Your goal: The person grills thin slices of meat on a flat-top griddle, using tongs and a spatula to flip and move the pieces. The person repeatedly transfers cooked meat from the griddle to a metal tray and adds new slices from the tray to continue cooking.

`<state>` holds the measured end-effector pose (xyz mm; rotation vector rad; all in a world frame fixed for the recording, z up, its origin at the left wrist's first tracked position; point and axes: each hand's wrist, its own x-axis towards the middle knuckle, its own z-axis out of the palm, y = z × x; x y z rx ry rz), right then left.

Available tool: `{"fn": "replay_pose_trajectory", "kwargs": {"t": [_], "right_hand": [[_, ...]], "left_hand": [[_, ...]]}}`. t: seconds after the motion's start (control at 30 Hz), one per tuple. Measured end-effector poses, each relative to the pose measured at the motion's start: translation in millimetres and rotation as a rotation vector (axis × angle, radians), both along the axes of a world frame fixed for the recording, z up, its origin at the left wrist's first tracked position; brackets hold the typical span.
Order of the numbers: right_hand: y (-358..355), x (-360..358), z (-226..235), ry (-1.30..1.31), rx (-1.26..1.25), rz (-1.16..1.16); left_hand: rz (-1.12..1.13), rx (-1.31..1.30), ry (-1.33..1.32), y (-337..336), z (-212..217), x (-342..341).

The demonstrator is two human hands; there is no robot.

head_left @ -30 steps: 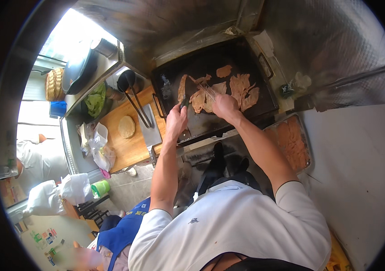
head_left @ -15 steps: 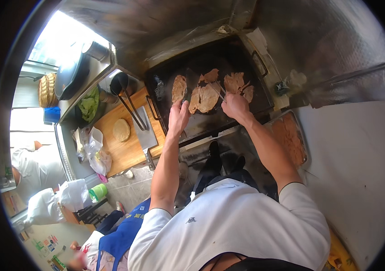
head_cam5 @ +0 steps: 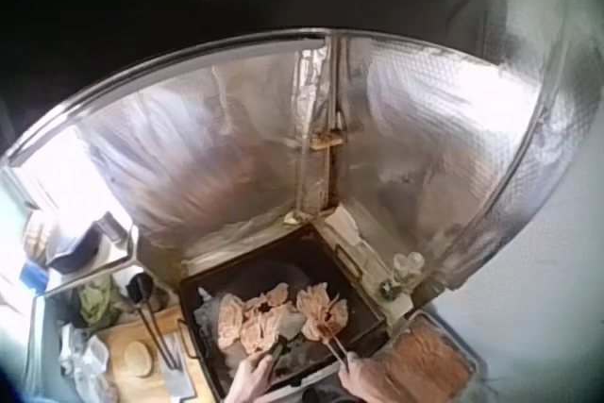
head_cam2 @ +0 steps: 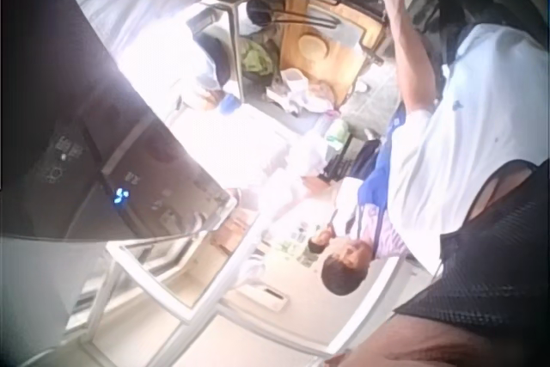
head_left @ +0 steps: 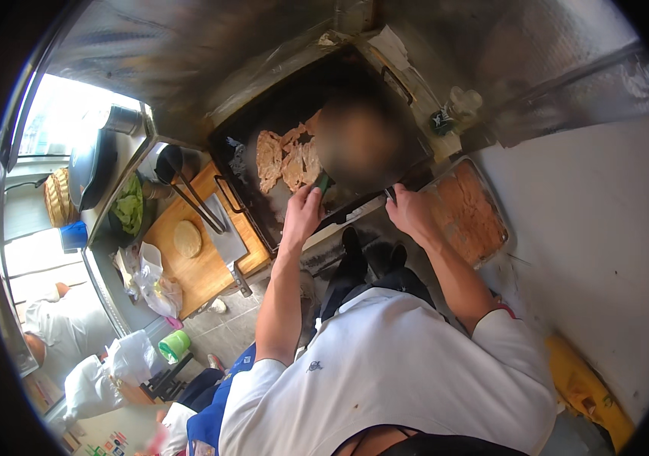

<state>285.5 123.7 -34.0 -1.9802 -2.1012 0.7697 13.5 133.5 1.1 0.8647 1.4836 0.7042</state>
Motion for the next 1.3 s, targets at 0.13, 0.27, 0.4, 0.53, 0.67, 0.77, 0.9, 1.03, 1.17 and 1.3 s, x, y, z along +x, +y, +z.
{"fn": "replay_pose_trajectory", "kwargs": {"t": [0.13,0.27,0.4,0.53,0.67,0.77,0.9,1.03,1.17,1.3], "right_hand": [[-5.6,1.0,21.3,0.03,0.018,-0.007],[-19.8,17.1,-8.5,0.089,-0.038,-0.119],[-64.7,47.9,-10.8,0.101,0.123,-0.18],[-145.5,119.3,-16.7,0.13,0.079,-0.418],[-218.6,196.6,-23.1,-0.046,-0.159,-0.631],[-249.7,247.2,-38.5,-0.222,-0.165,-0.674],[-248.7,278.1,-48.2,-0.229,-0.105,-0.645],[-245.9,297.4,-65.1,-0.19,-0.14,-0.641],[-243.4,294.3,-61.6,-0.157,-0.178,-0.716],[-248.2,299.4,-70.4,-0.129,-0.176,-0.728]], "left_hand": [[-0.134,0.279,0.403,-6.6,-35.1,3.0],[-0.085,0.07,0.187,-8.3,-6.4,13.0],[-0.101,0.133,-0.008,-28.3,12.1,55.1],[-0.309,0.025,-0.034,-60.0,-0.4,128.2],[-0.601,-0.157,-0.044,-93.8,-24.2,195.2],[-0.739,-0.234,-0.063,-120.6,-40.3,232.1],[-0.894,-0.384,-0.038,-143.6,-51.9,263.8],[-0.964,-0.418,-0.006,-156.7,-60.8,278.0],[-0.954,-0.414,0.01,-160.2,-59.2,282.6],[-0.968,-0.395,0.049,-159.4,-56.2,287.4]]}}
